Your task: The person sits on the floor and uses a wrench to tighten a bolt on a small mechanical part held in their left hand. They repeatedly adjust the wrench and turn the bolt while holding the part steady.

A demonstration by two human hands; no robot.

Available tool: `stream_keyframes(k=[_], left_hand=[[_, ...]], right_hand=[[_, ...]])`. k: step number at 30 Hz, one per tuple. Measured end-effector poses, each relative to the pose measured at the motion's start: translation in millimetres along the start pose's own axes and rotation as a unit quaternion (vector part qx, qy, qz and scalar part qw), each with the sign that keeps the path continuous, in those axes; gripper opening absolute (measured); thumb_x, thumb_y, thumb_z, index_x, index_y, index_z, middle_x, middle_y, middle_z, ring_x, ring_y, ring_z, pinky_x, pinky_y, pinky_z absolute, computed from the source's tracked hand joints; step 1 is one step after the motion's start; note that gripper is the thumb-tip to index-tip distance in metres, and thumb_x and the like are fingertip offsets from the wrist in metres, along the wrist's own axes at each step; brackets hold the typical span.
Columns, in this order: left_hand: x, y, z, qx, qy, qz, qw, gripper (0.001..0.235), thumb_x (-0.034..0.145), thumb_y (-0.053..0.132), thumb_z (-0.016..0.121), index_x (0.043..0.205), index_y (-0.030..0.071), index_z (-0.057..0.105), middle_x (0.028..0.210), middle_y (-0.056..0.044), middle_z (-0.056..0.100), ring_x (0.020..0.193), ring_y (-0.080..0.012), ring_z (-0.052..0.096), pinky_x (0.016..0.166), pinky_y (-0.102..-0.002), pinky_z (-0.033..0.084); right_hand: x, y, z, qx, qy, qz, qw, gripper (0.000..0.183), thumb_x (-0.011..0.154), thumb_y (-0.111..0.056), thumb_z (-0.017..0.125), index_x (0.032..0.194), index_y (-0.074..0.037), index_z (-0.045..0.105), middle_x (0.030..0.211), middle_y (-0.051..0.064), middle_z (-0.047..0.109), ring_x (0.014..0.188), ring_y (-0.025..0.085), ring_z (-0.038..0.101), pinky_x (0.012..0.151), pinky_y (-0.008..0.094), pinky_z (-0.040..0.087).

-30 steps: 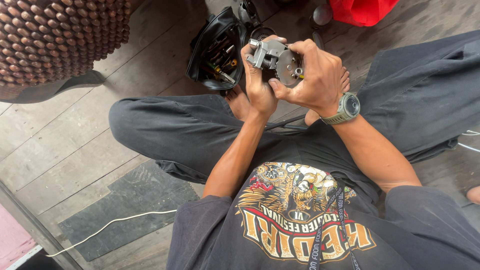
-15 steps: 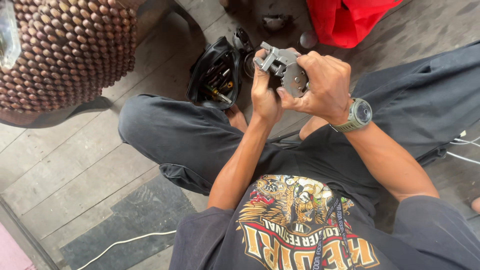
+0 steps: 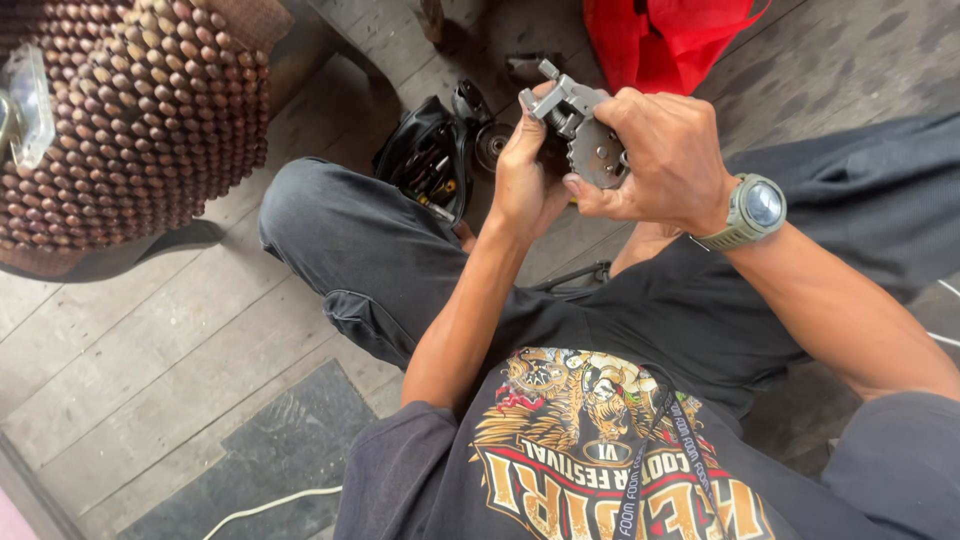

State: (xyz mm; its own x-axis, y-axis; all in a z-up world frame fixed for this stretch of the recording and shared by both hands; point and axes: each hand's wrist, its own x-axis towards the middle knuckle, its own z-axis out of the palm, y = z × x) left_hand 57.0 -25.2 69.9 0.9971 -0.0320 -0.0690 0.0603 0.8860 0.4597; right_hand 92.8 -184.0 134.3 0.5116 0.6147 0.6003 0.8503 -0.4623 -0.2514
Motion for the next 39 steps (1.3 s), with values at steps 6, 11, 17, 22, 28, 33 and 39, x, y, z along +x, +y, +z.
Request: stream_keyframes(k=[6,11,17,22,28,33,39], left_hand=[[7.2,-11.5,11.0,0.018,-0.002,-0.029,0.999,0.042,0.113,0.042,0.046,0.134,0.006,0.056,0.113,-0.013,0.065,0.101,-0.0241,0.062,0.089,-0.039,0.052],[14.4,-21.3,11.4,0.038,0.015,-0.043,0.998,0.044,0.113,0.042,0.045,0.134,0.006,0.058,0.112,-0.014,0.067,0.100,-0.0255,0.065,0.088,-0.040,0.055],[22.8,-21.2,28.8,0.038,-0.009,0.046,0.998,0.041,0.115,0.044,0.042,0.133,0.008,0.051,0.118,-0.018,0.064,0.106,-0.0265,0.063,0.096,-0.039,0.053],[36.1,2.0,59.5,0.095,-0.082,0.168,0.978,0.042,0.115,0.049,0.040,0.127,0.010,0.049,0.121,-0.021,0.064,0.107,-0.0290,0.063,0.094,-0.040,0.054],[53.7,8.4,41.4,0.075,-0.078,0.123,0.986,0.042,0.116,0.046,0.041,0.129,0.007,0.051,0.125,-0.020,0.064,0.111,-0.0293,0.063,0.094,-0.041,0.054],[61.9,-15.4,-7.9,0.040,0.011,0.055,0.998,0.037,0.114,0.045,0.042,0.131,0.013,0.050,0.124,-0.023,0.064,0.110,-0.0306,0.064,0.099,-0.044,0.053],[57.4,-8.7,-21.4,0.159,0.191,-0.041,0.968,0.038,0.107,0.044,0.049,0.128,0.014,0.059,0.109,-0.009,0.066,0.092,-0.0200,0.063,0.082,-0.035,0.056]], right_hand=[[-2.7,-1.3,-21.9,-0.060,-0.002,-0.008,0.998,0.058,0.100,-0.057,0.065,0.110,0.000,0.061,0.082,0.008,0.060,0.065,0.026,0.060,0.061,0.038,0.046],[-8.8,1.7,-24.8,-0.041,0.017,-0.004,0.999,0.057,0.099,-0.054,0.067,0.110,0.001,0.057,0.084,0.010,0.061,0.066,0.027,0.059,0.061,0.039,0.046],[1.1,15.5,-23.3,-0.026,0.029,0.015,0.999,0.056,0.089,-0.047,0.074,0.114,0.001,0.059,0.088,0.009,0.065,0.069,0.026,0.063,0.062,0.038,0.049],[20.2,27.0,-22.6,-0.042,0.050,0.050,0.997,0.078,0.082,-0.067,0.080,0.113,0.000,0.055,0.091,0.007,0.059,0.064,0.023,0.059,0.057,0.036,0.045],[29.2,46.7,-4.3,-0.030,0.040,0.004,0.999,0.062,0.089,-0.051,0.077,0.107,0.004,0.055,0.087,0.010,0.055,0.063,0.023,0.050,0.051,0.036,0.041],[12.4,54.5,23.5,0.016,0.039,0.023,0.999,0.064,0.092,-0.056,0.070,0.108,0.004,0.053,0.084,0.009,0.050,0.063,0.022,0.050,0.050,0.036,0.039],[10.3,49.4,40.3,0.051,0.015,0.028,0.998,0.064,0.096,-0.058,0.060,0.111,0.004,0.055,0.082,0.009,0.046,0.059,0.024,0.047,0.049,0.039,0.037]])
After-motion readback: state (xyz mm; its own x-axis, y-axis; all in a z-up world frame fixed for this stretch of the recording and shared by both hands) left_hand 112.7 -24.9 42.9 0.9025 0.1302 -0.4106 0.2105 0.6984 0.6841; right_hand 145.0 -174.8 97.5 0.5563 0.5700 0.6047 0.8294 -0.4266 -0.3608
